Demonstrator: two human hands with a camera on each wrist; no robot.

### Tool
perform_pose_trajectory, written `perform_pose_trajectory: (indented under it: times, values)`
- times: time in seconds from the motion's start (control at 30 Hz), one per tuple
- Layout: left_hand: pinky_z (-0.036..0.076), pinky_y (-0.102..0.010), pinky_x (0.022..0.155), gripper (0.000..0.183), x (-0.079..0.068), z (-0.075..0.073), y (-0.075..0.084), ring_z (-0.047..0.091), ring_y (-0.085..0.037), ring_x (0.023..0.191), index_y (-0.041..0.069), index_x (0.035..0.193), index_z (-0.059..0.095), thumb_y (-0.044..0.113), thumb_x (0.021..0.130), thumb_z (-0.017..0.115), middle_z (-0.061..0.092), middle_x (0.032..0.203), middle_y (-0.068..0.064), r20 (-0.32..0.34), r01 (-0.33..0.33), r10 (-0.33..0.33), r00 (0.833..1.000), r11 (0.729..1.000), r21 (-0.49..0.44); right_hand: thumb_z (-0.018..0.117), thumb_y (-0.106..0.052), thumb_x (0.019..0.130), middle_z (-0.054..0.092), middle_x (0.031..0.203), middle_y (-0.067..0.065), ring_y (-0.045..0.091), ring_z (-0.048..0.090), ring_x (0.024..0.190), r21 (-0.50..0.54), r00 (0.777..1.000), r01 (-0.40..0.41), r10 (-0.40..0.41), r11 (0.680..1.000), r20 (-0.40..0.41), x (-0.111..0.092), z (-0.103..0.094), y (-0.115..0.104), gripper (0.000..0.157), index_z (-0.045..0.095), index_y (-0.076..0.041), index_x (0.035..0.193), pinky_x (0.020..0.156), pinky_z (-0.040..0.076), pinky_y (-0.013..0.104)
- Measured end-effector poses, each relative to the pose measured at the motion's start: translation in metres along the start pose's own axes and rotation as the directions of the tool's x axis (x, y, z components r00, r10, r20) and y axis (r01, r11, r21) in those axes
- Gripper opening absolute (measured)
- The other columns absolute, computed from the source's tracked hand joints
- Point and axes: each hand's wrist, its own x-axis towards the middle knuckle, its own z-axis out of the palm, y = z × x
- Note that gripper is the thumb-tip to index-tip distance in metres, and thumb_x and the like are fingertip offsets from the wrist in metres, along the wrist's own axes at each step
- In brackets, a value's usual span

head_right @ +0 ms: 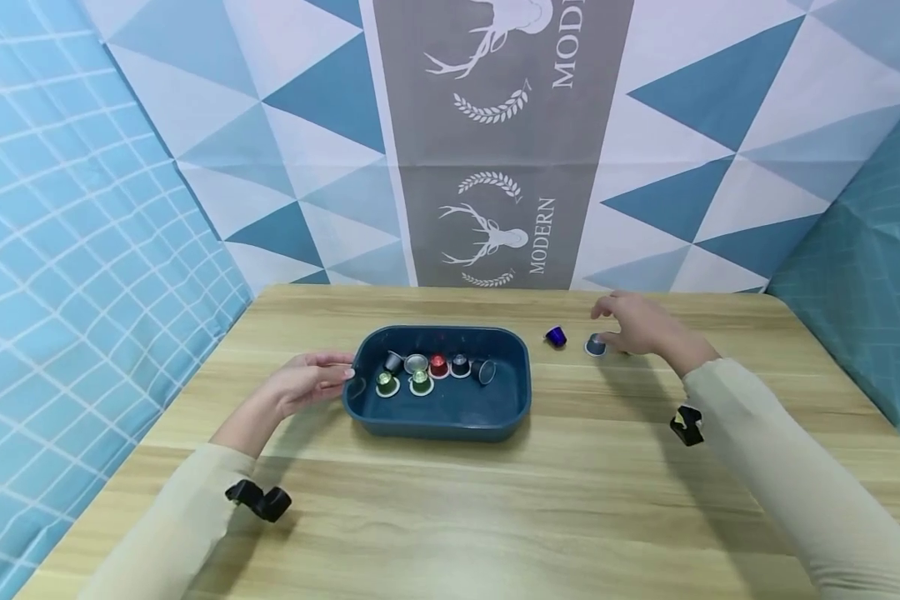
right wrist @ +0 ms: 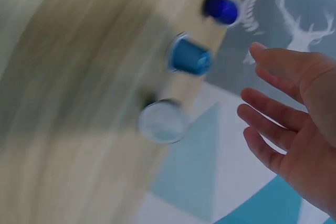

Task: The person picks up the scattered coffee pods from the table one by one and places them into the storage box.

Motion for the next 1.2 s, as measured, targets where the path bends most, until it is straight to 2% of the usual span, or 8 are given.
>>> perform_pose_trajectory:
  times: [0.27,0.63,0.93,1.2]
  values:
    - [0.056,-0.016,0.075,0.051,0.001,0.0,0.0,0.064,-0.004,0.086,-0.007,0.138,0.044,0.005,0.092,0.06,0.067,0.098,0.002,0.005,0.003,-0.003,1.0,1.0,0.015,0.07,-0.01,0.085,0.064,0.106,0.026,0.039,0.061,0.097,0.039,0.996,-0.09,0.09,0.995,-0.011,-0.007,0.016,0.031,0.032,0.062,0.008,0.11,0.083,0.052,0.054]
    - [0.056,-0.017,0.077,0.051,0.002,-0.001,0.001,0.065,-0.004,0.087,-0.004,0.139,0.044,0.008,0.092,0.062,0.067,0.103,0.0,-0.017,0.017,-0.016,1.0,0.999,0.037,0.068,-0.013,0.086,0.066,0.098,0.022,0.035,0.063,0.09,0.085,0.983,-0.178,0.174,0.98,0.056,-0.007,0.032,0.045,0.027,0.062,0.005,0.105,0.078,0.052,0.052]
    - [0.057,-0.018,0.078,0.05,0.001,0.002,0.003,0.065,-0.007,0.091,-0.006,0.138,0.045,0.007,0.092,0.061,0.066,0.109,-0.005,-0.016,-0.012,0.012,1.0,0.999,0.041,0.07,-0.011,0.085,0.066,0.095,0.019,0.035,0.063,0.089,0.06,0.979,-0.198,0.194,0.978,0.067,-0.01,0.037,0.047,0.024,0.062,0.004,0.101,0.079,0.052,0.053]
    - [0.057,-0.017,0.076,0.049,-0.003,0.001,0.001,0.065,-0.006,0.088,-0.006,0.137,0.046,0.006,0.091,0.061,0.067,0.108,-0.004,-0.025,-0.006,0.007,1.0,0.999,0.038,0.071,-0.006,0.081,0.066,0.089,0.017,0.032,0.064,0.084,0.039,0.986,-0.162,0.16,0.986,0.051,-0.01,0.037,0.046,0.02,0.063,0.004,0.096,0.076,0.053,0.051]
